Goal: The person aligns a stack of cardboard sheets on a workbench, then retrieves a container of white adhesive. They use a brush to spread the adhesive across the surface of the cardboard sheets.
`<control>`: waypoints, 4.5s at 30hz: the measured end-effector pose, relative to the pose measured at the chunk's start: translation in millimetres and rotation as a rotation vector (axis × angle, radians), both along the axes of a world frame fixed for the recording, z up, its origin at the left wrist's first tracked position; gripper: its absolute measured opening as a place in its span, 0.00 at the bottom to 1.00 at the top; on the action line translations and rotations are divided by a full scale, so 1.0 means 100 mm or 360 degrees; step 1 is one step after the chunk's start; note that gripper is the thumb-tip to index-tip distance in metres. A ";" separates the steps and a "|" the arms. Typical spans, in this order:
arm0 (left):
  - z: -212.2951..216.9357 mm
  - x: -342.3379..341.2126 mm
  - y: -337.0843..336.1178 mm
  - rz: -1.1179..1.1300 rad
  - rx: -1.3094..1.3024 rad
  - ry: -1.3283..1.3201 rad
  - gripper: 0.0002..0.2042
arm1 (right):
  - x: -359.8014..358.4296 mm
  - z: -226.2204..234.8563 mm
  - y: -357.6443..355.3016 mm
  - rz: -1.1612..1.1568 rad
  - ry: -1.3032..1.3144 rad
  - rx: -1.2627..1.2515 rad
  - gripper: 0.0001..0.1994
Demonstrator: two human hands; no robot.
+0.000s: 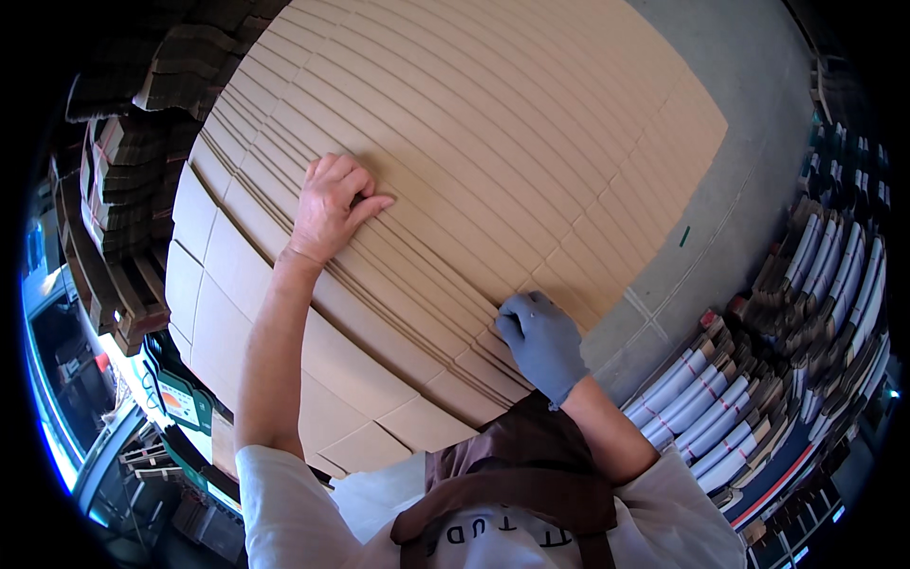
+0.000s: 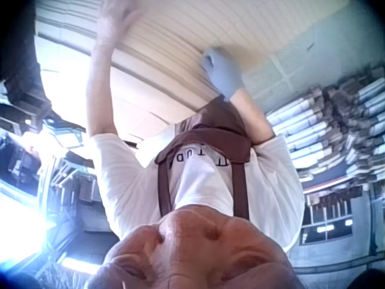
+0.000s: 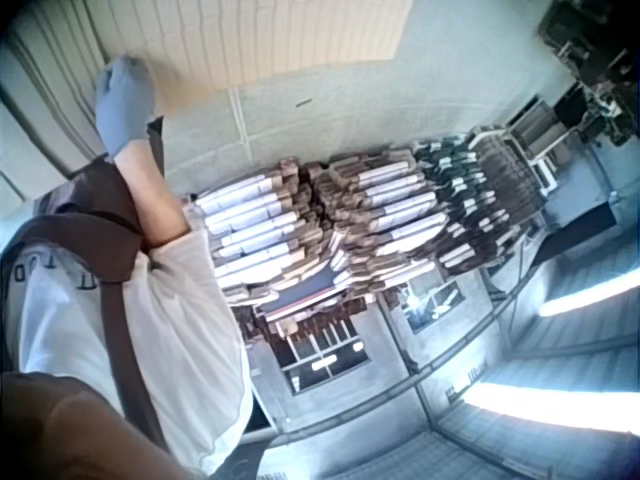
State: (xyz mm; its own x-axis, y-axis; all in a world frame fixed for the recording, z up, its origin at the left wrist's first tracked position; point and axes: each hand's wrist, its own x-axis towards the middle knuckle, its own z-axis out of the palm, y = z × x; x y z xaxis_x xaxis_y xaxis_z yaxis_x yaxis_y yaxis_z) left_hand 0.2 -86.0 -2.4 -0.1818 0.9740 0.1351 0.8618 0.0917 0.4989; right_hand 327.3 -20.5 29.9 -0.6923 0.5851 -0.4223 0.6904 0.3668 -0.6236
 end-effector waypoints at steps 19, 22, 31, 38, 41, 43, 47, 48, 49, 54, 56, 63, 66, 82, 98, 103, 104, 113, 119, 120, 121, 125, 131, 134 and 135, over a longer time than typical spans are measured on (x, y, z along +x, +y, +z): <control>0.11 -0.01 0.07 -0.0058 -0.0203 0.0093 0.14 | -0.09 -0.06 0.01 0.0195 0.0065 0.0304 0.06; 0.13 0.00 0.07 -0.0062 -0.0199 0.0109 0.14 | -0.09 -0.08 0.01 0.0184 0.0076 0.0280 0.05; 0.11 0.04 0.04 0.0000 -0.0098 0.0178 0.13 | -0.11 -0.09 -0.01 0.0147 0.0018 0.0220 0.04; 0.03 0.04 0.01 0.0026 -0.0063 0.0187 0.14 | -0.12 -0.20 -0.08 0.0188 -0.0034 0.0459 0.06; -0.02 0.03 -0.01 0.0051 -0.0019 0.0206 0.14 | -0.14 -0.17 -0.09 0.0126 -0.0077 0.0361 0.04; -0.05 0.03 -0.02 0.0057 -0.0014 0.0195 0.14 | -0.11 -0.20 -0.11 0.0048 -0.0047 0.0369 0.05; -0.07 0.03 -0.06 0.0082 -0.0017 0.0201 0.14 | -0.05 -0.16 0.10 -0.0208 0.0096 0.0050 0.10; -0.06 0.03 -0.06 0.0089 -0.0005 0.0212 0.14 | -0.11 -0.14 0.14 -0.0147 0.0173 0.0230 0.13; -0.06 0.03 -0.06 0.0085 0.0004 0.0218 0.14 | -0.18 -0.12 0.20 -0.0085 0.0251 0.0410 0.15; -0.03 0.02 -0.03 0.0037 0.0039 0.0214 0.14 | -0.89 -0.13 0.31 0.0228 0.0554 0.0828 0.25; -0.04 0.04 -0.03 0.0024 0.0036 0.0196 0.15 | -1.13 -0.20 0.29 0.0311 0.0528 0.0817 0.27; 0.00 0.00 -0.08 0.0076 0.0075 0.0190 0.15 | -1.27 -0.34 0.28 0.0381 0.0482 0.0872 0.28; 0.01 0.02 -0.08 0.0072 0.0124 0.0182 0.14 | -1.28 -0.35 0.27 0.0401 0.0422 0.0881 0.28; 0.02 0.02 -0.24 -0.0152 -0.0001 0.0043 0.15 | -1.29 -0.36 0.27 0.0452 0.0372 0.0896 0.30; 0.02 -0.02 -0.28 -0.0171 -0.0008 0.0021 0.16 | -1.30 -0.38 0.28 0.0433 0.0375 0.0860 0.29; 0.03 -0.02 -0.29 -0.0179 -0.0031 0.0019 0.16 | -1.28 -0.41 0.29 0.0444 0.0376 0.0879 0.29; 0.04 -0.03 -0.30 -0.0180 -0.0036 0.0021 0.16 | -1.28 -0.41 0.29 0.0446 0.0372 0.0878 0.29; 0.04 -0.03 -0.31 -0.0172 -0.0022 0.0028 0.16 | -1.27 -0.41 0.30 0.0444 0.0392 0.0873 0.30; 0.02 -0.01 -0.31 -0.0162 -0.0053 -0.0025 0.17 | -1.27 -0.39 0.31 0.0445 0.0359 0.0866 0.29; 0.02 -0.02 -0.32 -0.0161 -0.0060 -0.0015 0.17 | -1.28 -0.39 0.32 0.0443 0.0363 0.0865 0.29; 0.02 -0.02 -0.32 -0.0162 -0.0056 -0.0016 0.17 | -1.28 -0.40 0.31 0.0438 0.0380 0.0876 0.28; 0.03 0.00 -0.32 -0.0159 -0.0039 -0.0019 0.17 | -1.27 -0.37 0.32 0.0426 0.0406 0.0871 0.28; 0.04 0.00 -0.30 -0.0161 -0.0048 0.0016 0.16 | -1.25 -0.39 0.35 0.0433 0.0443 0.0893 0.29; 0.01 0.02 -0.32 -0.0153 -0.0032 -0.0002 0.17 | -1.21 -0.43 0.37 0.0433 0.0473 0.0882 0.30; 0.01 0.01 -0.32 -0.0148 -0.0020 -0.0004 0.17 | -1.21 -0.45 0.39 0.0395 0.0514 0.0851 0.30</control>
